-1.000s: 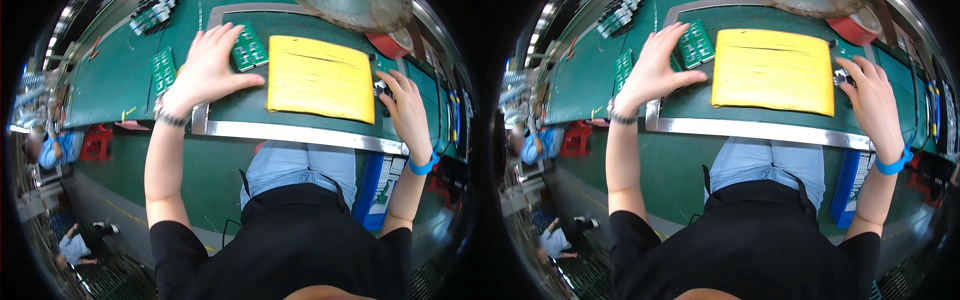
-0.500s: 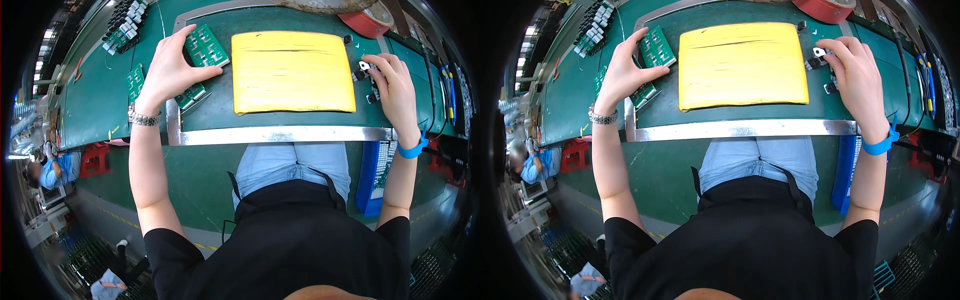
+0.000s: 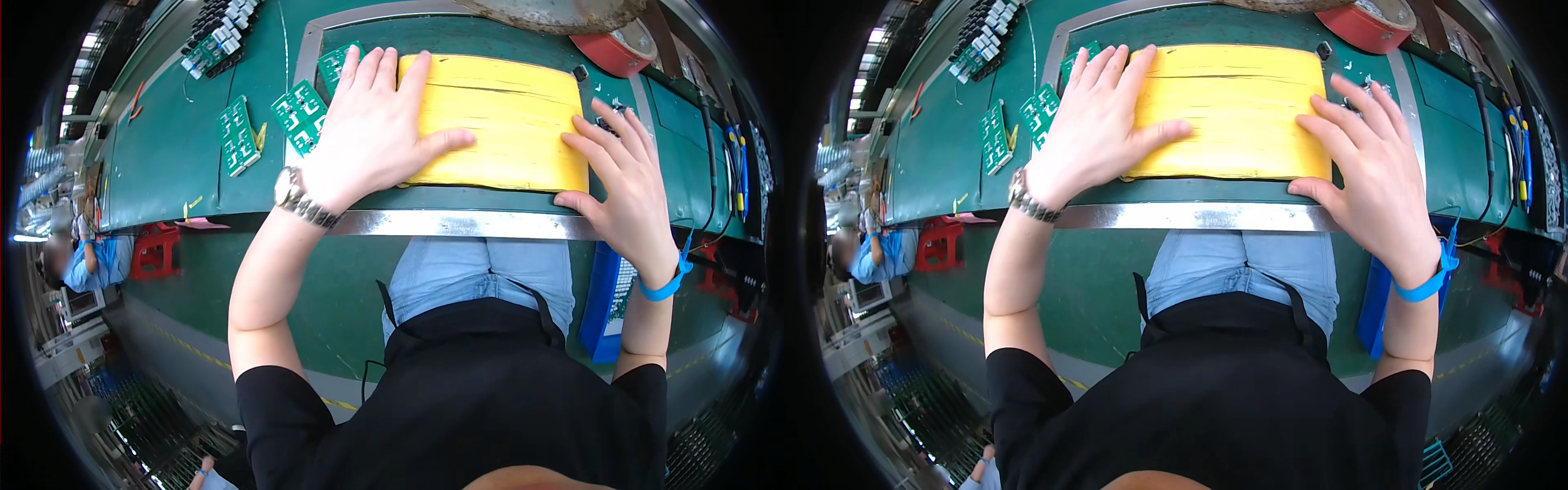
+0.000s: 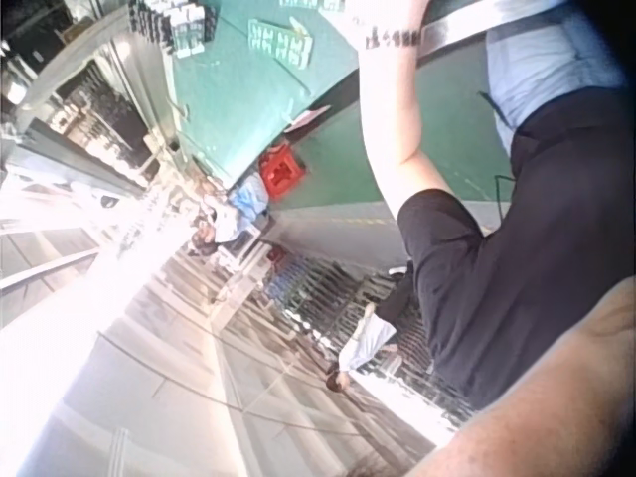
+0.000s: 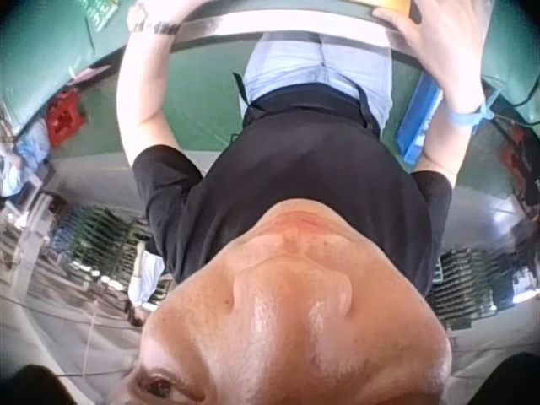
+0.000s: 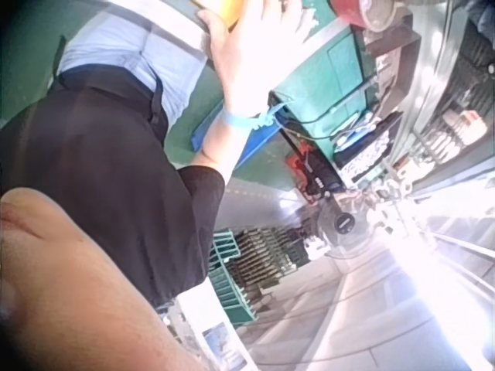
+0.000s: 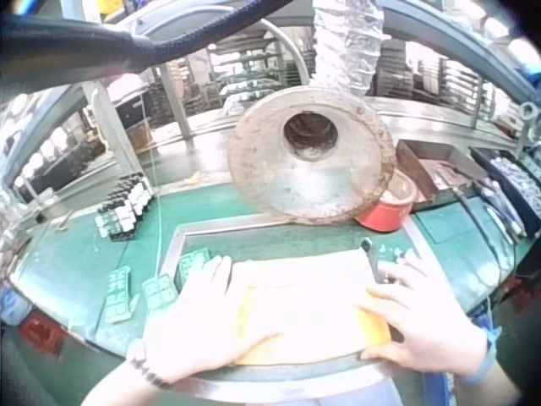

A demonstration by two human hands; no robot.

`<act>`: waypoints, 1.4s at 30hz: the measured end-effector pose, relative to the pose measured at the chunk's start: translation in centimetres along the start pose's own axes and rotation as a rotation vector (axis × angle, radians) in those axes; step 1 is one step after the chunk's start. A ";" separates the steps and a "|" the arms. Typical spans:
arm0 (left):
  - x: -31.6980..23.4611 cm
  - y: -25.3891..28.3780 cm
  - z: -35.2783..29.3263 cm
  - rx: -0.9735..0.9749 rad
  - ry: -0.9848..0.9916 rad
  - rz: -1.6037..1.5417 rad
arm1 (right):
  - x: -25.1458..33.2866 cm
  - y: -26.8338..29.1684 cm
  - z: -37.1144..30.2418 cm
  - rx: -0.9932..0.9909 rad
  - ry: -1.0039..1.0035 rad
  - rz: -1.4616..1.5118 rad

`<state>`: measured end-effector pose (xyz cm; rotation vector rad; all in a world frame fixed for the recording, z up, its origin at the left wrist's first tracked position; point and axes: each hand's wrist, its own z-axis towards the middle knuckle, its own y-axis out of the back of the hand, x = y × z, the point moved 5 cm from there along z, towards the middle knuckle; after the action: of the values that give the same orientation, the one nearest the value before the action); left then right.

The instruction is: The person solders electronic components onto a printed circuit board using a soldering iron and solder wire.

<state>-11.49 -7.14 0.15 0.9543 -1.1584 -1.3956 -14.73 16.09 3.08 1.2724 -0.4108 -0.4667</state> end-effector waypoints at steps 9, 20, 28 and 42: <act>2.1 3.0 0.8 -0.299 0.295 -1.322 | 0.7 -0.2 -0.8 -0.152 0.064 0.038; 31.7 6.7 -20.7 -0.800 0.796 -1.283 | -6.4 0.0 0.1 -0.398 -0.126 0.133; 35.2 2.7 -27.4 -0.911 1.134 -1.011 | -4.7 -3.1 4.2 -0.210 0.112 -0.174; 7.6 0.9 0.2 0.086 -0.063 -0.109 | -4.3 -0.4 3.4 -0.306 -0.334 0.725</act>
<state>-12.62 -14.62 1.32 1.0543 -1.2367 -1.4818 -20.18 15.59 3.43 0.6762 -0.9966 -0.1075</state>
